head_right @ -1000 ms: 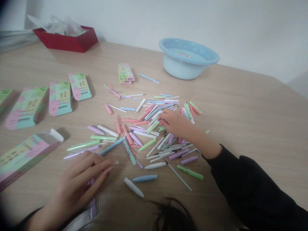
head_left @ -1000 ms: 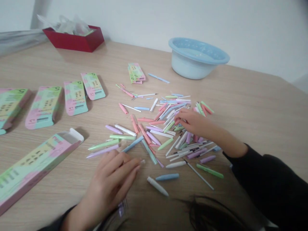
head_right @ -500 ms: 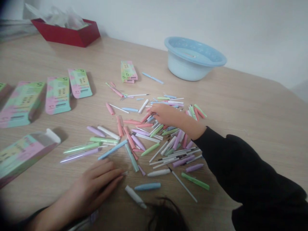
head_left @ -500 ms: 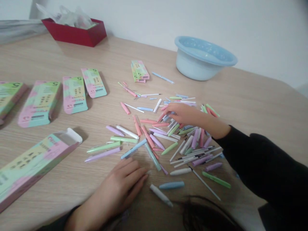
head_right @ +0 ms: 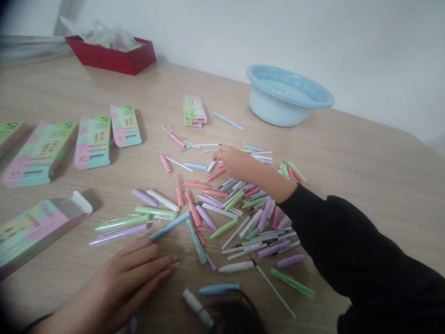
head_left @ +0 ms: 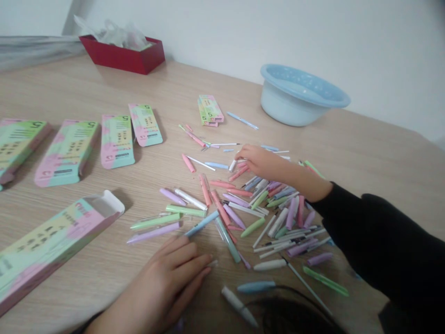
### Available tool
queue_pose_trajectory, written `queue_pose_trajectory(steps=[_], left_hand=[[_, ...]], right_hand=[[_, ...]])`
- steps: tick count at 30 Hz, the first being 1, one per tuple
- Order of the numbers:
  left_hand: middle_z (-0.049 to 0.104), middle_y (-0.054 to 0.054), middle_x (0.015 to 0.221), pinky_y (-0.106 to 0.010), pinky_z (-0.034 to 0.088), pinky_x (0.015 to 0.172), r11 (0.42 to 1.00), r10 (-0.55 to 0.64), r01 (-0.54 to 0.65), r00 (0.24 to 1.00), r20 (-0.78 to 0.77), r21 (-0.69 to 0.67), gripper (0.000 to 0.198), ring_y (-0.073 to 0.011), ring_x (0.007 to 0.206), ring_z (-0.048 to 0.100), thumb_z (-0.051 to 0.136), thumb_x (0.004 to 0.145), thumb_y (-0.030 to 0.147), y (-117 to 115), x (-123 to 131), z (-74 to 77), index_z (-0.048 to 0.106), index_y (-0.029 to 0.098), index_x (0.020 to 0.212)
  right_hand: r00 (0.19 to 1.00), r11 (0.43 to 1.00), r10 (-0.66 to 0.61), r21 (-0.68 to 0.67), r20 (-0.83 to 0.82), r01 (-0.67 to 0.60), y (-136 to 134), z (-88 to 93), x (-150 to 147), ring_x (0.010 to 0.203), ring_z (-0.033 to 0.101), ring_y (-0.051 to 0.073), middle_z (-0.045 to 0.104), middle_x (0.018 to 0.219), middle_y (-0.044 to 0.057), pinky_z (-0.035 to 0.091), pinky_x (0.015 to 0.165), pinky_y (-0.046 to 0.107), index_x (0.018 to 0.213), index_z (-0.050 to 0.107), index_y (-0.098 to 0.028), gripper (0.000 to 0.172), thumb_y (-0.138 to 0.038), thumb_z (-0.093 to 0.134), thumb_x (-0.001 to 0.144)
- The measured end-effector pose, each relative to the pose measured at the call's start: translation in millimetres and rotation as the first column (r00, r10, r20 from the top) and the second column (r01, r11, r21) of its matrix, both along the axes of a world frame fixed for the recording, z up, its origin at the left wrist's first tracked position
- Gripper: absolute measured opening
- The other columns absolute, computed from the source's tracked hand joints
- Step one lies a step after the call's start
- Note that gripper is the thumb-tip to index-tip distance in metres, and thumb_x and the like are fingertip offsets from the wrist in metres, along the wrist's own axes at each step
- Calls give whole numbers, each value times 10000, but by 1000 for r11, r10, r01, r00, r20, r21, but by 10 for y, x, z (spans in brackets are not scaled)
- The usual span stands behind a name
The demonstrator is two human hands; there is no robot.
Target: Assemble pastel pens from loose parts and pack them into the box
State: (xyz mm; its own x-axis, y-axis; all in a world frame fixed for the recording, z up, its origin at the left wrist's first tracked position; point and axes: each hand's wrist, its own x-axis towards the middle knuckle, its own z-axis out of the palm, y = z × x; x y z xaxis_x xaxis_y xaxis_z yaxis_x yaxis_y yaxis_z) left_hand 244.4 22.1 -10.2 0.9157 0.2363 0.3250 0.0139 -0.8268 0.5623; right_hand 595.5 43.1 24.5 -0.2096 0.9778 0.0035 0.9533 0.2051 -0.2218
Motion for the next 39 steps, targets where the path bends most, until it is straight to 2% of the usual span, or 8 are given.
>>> queue_pose_trajectory(steps=[6,14,19,25,29,33,36,39], left_hand=[[695,1,850,-353,472,903,998,23,-22,1000,-16,57,218,-179,782,628,520,1020,127,60,6,-87,690,229,1110],[701,-9,859,-318,466,758,998,35,-34,999,-16,56,233,-190,779,621,523,1007,124,108,-20,-25,678,236,1141],[692,-1,836,-339,470,862,999,26,-24,999,-28,44,216,-178,772,626,532,997,101,78,-27,-17,682,231,1082],[717,-9,858,-339,475,817,996,31,-29,999,-21,87,229,-186,790,645,516,1001,116,116,-25,33,691,232,1091],[723,-25,839,-342,465,743,978,122,-128,991,48,164,199,-196,771,647,513,999,147,199,-59,86,699,210,1031],[689,-30,766,-313,436,655,955,217,-224,975,56,193,231,-171,684,615,497,988,166,336,-125,181,694,189,869],[602,-8,655,-284,408,598,941,304,-299,953,-6,157,333,-146,603,560,471,1008,214,460,-181,255,657,184,733],[573,8,632,-262,402,580,925,376,-371,926,-45,86,361,-127,576,553,464,1021,263,558,-234,305,655,173,729]], right_hand=[[999,997,37,-69,1,-36,228,-62,27,1012,653,252,689,1072,154,494,940,365,1025,760,-93,332,21,566,781],[1000,998,-6,-66,-13,5,-99,-6,58,1085,642,240,695,1171,134,481,951,350,1183,695,-123,452,10,547,777],[998,994,-50,-94,33,53,-220,40,223,892,653,233,716,937,99,483,833,337,902,746,-159,243,-45,556,803],[995,993,-48,-100,83,56,-257,-72,250,893,656,234,735,897,91,472,868,348,866,758,-165,169,-126,596,843],[993,996,-74,-48,92,79,-315,16,198,919,674,243,758,913,106,462,850,341,881,763,-163,149,-187,616,885],[986,987,-162,29,39,161,-442,186,149,810,696,236,784,883,103,451,761,332,989,760,-170,299,-348,520,998],[976,976,-215,39,-16,215,-510,251,93,738,686,222,775,827,70,444,708,315,1183,723,-177,366,-379,467,1017],[982,983,-185,15,26,185,-487,257,-27,763,675,224,760,843,69,440,715,314,1108,735,-190,356,-364,440,1014]])
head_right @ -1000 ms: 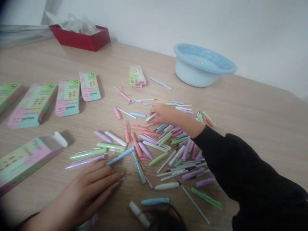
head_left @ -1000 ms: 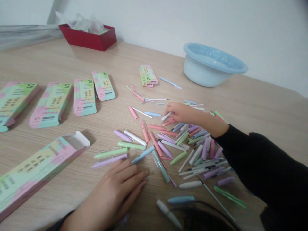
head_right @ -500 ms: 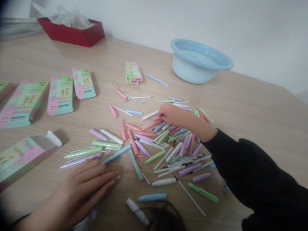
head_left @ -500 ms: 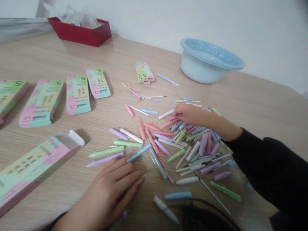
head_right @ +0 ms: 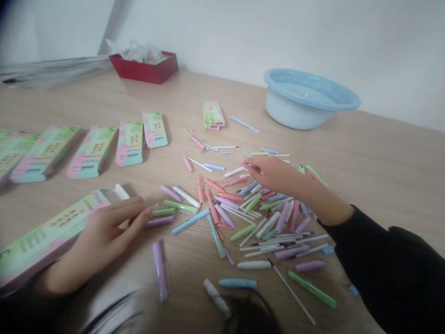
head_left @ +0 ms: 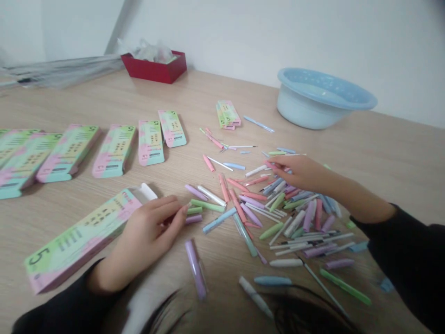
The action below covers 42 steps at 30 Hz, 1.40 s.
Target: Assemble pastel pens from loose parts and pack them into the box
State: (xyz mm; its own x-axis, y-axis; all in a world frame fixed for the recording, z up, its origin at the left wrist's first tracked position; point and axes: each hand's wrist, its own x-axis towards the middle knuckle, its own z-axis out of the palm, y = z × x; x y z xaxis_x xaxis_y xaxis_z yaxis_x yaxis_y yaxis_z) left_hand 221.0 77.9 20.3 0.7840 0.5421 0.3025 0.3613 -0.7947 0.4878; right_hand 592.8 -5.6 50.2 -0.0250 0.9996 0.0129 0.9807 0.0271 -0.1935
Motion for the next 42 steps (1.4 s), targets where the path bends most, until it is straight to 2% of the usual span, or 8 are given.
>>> queue_pose_trajectory(steps=[6,11,13,18,24,29,34,42], left_hand=[[555,15,623,-258,382,573,998,37,-38,999,-30,-52,409,-114,559,543,461,1025,293,112,-74,28,589,171,656],[560,22,621,-251,399,587,985,-15,12,1000,-12,-173,427,-109,559,538,444,1041,305,206,-134,-23,553,176,648],[570,15,636,-252,408,596,983,-25,21,1000,-17,-184,427,-115,576,553,437,1046,311,224,-158,-37,576,174,667],[605,-12,679,-251,426,599,990,-74,68,996,-45,-120,410,-132,613,587,421,1046,284,191,-221,-2,665,171,737],[607,-30,674,-253,418,563,994,-108,107,994,-25,-21,383,-147,603,584,447,1018,215,149,-275,-7,687,168,723],[574,-28,657,-264,406,554,990,-143,144,990,-6,16,358,-152,590,560,463,1009,184,133,-284,-21,697,161,741],[598,-20,669,-266,421,572,986,-163,161,986,42,53,307,-158,615,571,469,996,155,84,-284,31,720,183,821],[651,-14,690,-240,502,624,981,-194,193,980,45,27,260,-145,639,620,517,983,180,65,-269,48,732,197,840]], right_hand=[[997,998,17,-61,72,-13,293,44,-428,700,628,221,746,834,101,368,633,309,986,720,-157,251,-239,484,960],[998,996,47,-77,50,-43,574,84,-653,722,639,208,762,927,104,409,690,302,1416,577,-111,469,-156,423,975],[995,993,78,-98,56,-72,645,54,-662,785,663,215,772,1007,115,429,730,304,1414,589,-118,494,-107,433,944],[988,983,114,-157,106,-97,677,-106,-608,918,695,262,777,1041,147,456,786,327,1061,742,-116,293,-152,473,949],[986,986,96,-151,134,-75,669,-170,-578,953,704,269,774,1051,139,485,817,337,1031,753,-134,289,-270,506,972],[985,993,18,-119,172,3,786,-31,-430,1089,692,324,753,1190,179,489,920,415,1169,738,-112,373,-166,444,947],[996,985,48,-166,73,-36,627,72,-316,945,719,243,788,1038,89,516,844,341,1022,761,-185,279,-160,509,904],[986,984,158,-70,-55,-162,100,-76,-452,907,693,237,737,955,108,533,837,358,999,739,-165,238,-172,515,916]])
